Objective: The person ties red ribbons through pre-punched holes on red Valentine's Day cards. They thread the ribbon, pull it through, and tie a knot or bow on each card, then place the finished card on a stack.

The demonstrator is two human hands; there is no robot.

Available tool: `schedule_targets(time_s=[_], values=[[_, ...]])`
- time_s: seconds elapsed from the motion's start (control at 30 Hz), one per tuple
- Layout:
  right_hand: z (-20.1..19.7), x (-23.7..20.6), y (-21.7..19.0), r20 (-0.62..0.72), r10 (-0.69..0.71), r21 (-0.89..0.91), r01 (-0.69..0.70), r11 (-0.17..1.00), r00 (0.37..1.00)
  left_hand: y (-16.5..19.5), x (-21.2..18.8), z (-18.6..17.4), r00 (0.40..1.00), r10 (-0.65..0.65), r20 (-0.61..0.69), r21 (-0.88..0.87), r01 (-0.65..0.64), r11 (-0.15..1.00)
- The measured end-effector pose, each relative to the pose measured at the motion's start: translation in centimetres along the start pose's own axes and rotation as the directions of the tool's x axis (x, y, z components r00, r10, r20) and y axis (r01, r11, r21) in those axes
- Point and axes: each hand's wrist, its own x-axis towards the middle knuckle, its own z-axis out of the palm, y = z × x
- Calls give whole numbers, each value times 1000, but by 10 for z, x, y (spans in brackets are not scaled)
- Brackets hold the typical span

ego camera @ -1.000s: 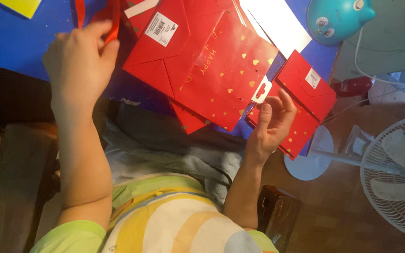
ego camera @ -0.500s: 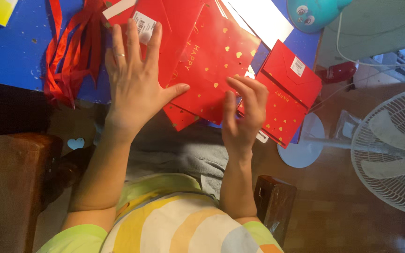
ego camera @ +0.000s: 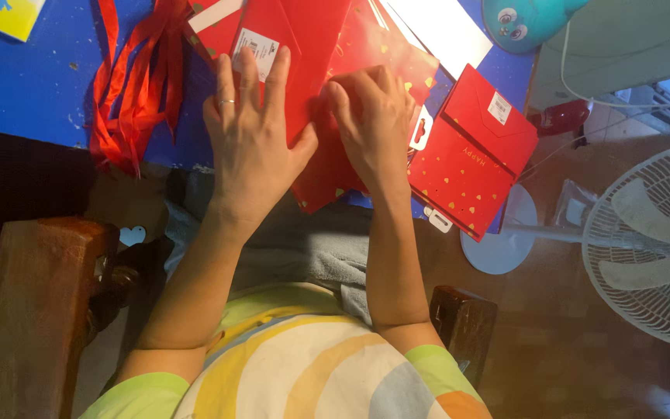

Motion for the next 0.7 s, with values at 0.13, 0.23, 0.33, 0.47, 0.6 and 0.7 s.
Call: schedule_targets(time_s=[0.13,0.23,0.33,0.47,0.6,0.7], values=[[11,1,-1,-47,42,45,-39,998,998,-1,-3,6,1000,24,-19,44,-24,999],[17,-3,-6,-127,-54,92,66,994,990,-3,-7,7,1000,16,-21,44,-15,999],[23,-13,-14,-199,-82,135,111,985,977,-6,-6,4,1000,11,-4,-19,-11,1000],[17,-32,-20,-299,-88,158,141,977,950,-17,1,-11,997,78,-21,-157,-81,984],[11,-82,-43,28,161,755,-126,644,987,-51,-1,-51,995,64,-79,-463,-93,881],[30,-118,-68,560,-12,806,-541,240,828,-71,-19,-78,974,-72,-217,-498,-46,866]])
